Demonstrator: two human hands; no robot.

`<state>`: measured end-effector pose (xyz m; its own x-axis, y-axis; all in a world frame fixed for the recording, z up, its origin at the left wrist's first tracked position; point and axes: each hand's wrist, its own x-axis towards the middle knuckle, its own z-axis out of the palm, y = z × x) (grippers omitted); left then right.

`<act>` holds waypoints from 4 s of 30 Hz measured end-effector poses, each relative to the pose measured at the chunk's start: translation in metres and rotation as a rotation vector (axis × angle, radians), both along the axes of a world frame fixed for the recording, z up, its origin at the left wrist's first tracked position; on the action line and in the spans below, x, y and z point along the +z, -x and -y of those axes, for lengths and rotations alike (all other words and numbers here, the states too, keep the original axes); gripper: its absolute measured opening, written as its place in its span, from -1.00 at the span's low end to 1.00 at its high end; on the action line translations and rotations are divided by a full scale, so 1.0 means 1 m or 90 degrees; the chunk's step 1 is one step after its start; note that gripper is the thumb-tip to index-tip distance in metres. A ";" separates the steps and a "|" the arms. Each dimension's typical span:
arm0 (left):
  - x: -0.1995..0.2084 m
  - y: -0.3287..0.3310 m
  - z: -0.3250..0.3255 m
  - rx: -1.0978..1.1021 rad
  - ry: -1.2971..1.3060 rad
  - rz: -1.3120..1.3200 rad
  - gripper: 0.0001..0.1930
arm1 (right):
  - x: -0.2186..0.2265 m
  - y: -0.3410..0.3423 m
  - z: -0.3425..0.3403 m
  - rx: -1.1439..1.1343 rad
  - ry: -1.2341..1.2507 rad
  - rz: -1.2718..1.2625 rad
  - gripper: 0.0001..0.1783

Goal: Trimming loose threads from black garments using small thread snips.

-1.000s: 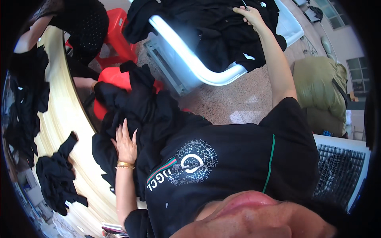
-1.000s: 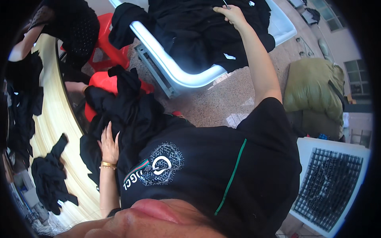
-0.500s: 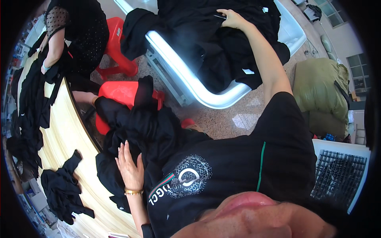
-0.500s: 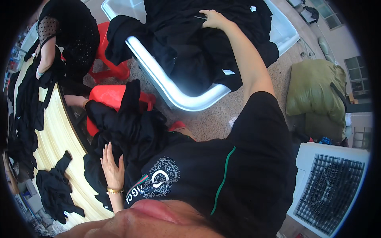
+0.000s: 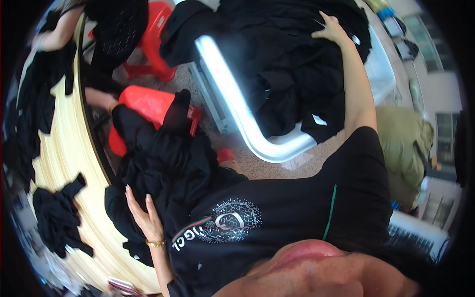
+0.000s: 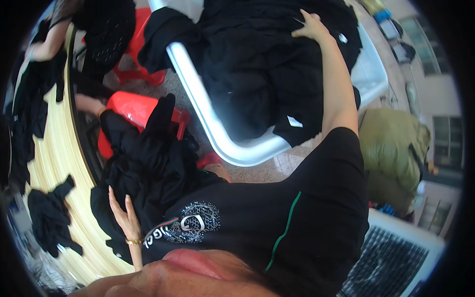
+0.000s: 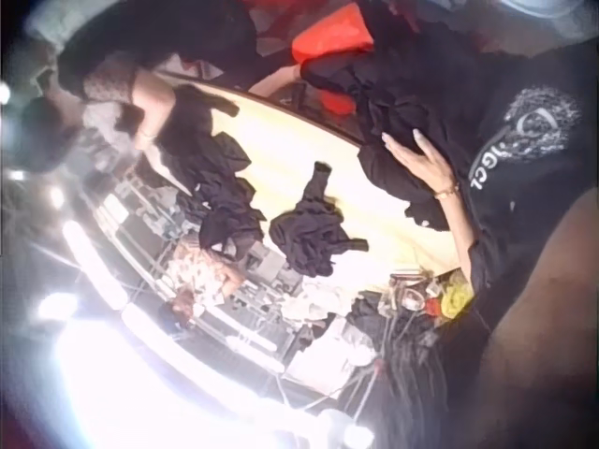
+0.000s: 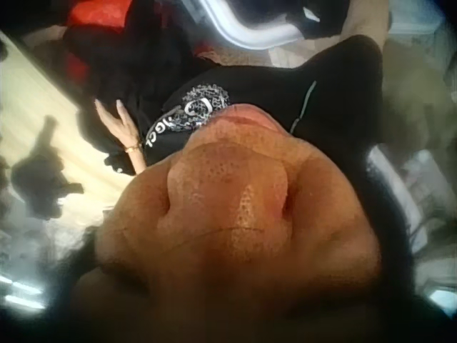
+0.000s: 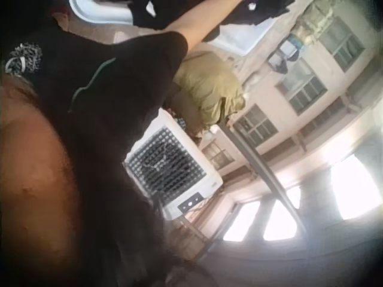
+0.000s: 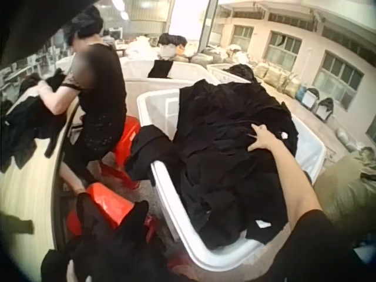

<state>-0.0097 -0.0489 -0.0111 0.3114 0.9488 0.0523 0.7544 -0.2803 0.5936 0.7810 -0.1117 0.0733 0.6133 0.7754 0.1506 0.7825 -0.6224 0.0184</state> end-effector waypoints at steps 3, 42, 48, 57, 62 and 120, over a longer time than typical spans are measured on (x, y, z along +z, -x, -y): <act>-0.014 0.008 0.016 0.124 0.043 0.093 -0.48 | -0.030 -0.004 -0.041 0.048 -0.007 0.095 0.20; 0.068 0.028 0.000 -0.054 0.131 0.344 -0.32 | 0.003 0.091 0.083 -0.004 -0.075 -0.093 -0.33; 0.090 0.007 -0.023 -0.234 0.102 0.275 -0.30 | 0.014 0.193 0.128 0.037 -0.230 -0.341 -0.58; 0.087 -0.061 -0.029 -0.511 -0.095 0.298 -0.20 | 0.103 0.336 0.084 0.350 -0.439 -0.361 -0.30; 0.104 -0.092 -0.011 -0.366 -0.130 0.454 0.12 | 0.118 0.426 -0.032 0.525 -0.450 -0.281 -0.53; 0.128 0.252 0.040 0.467 -0.249 0.815 -0.64 | -0.024 0.543 -0.065 0.789 0.191 -1.076 -0.84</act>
<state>-0.2614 -0.0886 0.1167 -0.6552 0.7315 0.1886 -0.1542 -0.3739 0.9145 0.2380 -0.0465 0.0492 -0.7372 0.6745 -0.0390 0.0458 -0.0077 -0.9989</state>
